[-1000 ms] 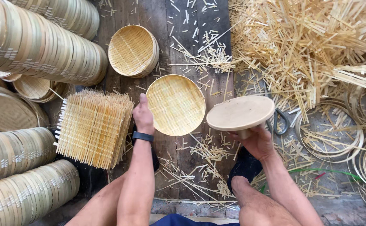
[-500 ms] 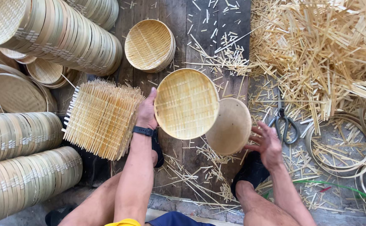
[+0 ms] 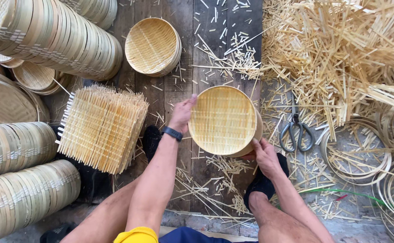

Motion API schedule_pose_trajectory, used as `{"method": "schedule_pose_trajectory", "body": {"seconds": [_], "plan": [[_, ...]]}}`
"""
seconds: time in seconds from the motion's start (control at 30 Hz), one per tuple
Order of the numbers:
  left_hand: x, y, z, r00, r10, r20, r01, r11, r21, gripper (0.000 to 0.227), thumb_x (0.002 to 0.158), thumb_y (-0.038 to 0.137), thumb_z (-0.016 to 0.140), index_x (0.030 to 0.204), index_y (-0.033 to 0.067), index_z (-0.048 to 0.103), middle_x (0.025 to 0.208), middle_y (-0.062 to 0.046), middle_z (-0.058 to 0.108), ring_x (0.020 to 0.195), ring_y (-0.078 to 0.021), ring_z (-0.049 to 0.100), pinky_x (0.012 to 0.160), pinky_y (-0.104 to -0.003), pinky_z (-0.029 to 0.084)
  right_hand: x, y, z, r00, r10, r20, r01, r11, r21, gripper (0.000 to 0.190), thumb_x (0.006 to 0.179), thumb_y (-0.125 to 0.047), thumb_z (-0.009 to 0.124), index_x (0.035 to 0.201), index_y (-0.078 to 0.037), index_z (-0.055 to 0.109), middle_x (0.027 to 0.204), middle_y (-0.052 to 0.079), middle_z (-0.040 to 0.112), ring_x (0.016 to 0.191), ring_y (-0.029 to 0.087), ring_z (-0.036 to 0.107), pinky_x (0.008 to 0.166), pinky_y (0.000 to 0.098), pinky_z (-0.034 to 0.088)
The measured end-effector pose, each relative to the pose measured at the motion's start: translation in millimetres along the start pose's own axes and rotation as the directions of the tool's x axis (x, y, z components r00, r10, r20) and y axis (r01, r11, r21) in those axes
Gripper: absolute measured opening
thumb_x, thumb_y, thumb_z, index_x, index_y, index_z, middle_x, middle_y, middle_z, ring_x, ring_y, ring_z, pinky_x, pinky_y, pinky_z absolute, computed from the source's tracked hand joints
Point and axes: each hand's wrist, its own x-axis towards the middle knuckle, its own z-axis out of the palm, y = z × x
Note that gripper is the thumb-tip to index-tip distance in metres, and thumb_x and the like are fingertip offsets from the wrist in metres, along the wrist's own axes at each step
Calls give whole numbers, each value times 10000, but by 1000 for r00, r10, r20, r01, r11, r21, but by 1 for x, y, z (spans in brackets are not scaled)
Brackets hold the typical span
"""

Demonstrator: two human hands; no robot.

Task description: The person constructs a small bamboo basket. They use shears to trim bamboo strips, assemble a wooden mold, weave bamboo strips into a circular frame, and then check the fit of the woven base within the frame.

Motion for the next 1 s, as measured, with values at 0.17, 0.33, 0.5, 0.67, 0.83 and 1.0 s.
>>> {"method": "schedule_pose_trajectory", "body": {"seconds": [0.17, 0.33, 0.5, 0.67, 0.83, 1.0], "plan": [[33, -23, 19, 963, 269, 4, -254, 906, 339, 353, 1000, 342, 705, 1164, 36, 771, 1065, -113, 775, 913, -134, 655, 840, -304, 540, -15, 17, -22, 865, -449, -223, 277, 799, -533, 305, 1040, -154, 555, 1307, -22, 622, 1094, 139, 736, 973, 238, 723, 819, 351, 578], [-4, -35, 68, 575, 805, 145, -400, 122, 908, 407, 1065, 378, 594, 1313, 63, 663, 1320, -143, 700, 1264, -280, 601, 1092, -460, 461, -32, 39, -19, 701, -700, -135, 419, 557, -717, 184, 975, -60, 603, 1130, -30, 697, 1022, 119, 714, 861, 242, 704, 750, 370, 571], [-87, -83, 156, 525, 650, 548, -605, -167, 778, 697, 856, 468, 654, 1307, -59, 584, 1415, -286, 555, 1368, -426, 482, 1169, -535, 301, -32, 38, -13, 669, -739, -74, 364, 413, -835, 78, 923, -66, 686, 991, -27, 689, 885, 139, 639, 767, 318, 661, 694, 413, 531], [-108, -110, 128, 582, 557, 593, -611, -182, 770, 436, 959, 191, 579, 1354, 12, 627, 1506, -196, 554, 1460, -354, 479, 1247, -501, 318, -35, 35, -11, 660, -744, -104, 413, 475, -777, 90, 940, -62, 669, 1012, -45, 720, 881, 131, 649, 732, 295, 660, 662, 396, 524], [-86, -105, 46, 477, 470, 743, -635, -400, 661, 423, 946, 15, 535, 1360, 23, 622, 1447, -209, 610, 1384, -317, 550, 1224, -480, 382, -33, 33, -8, 677, -728, -106, 393, 479, -785, 87, 941, -65, 674, 1009, -46, 725, 886, 131, 657, 739, 290, 662, 678, 395, 528], [8, -40, -33, 411, 538, 736, -580, -468, 667, 336, 959, -30, 566, 1270, 48, 666, 1342, -182, 668, 1301, -310, 620, 1162, -457, 469, -31, 37, -7, 641, -764, -74, 438, 443, -782, 89, 940, -53, 655, 1008, -54, 712, 916, 126, 660, 824, 302, 666, 714, 393, 533]]}}
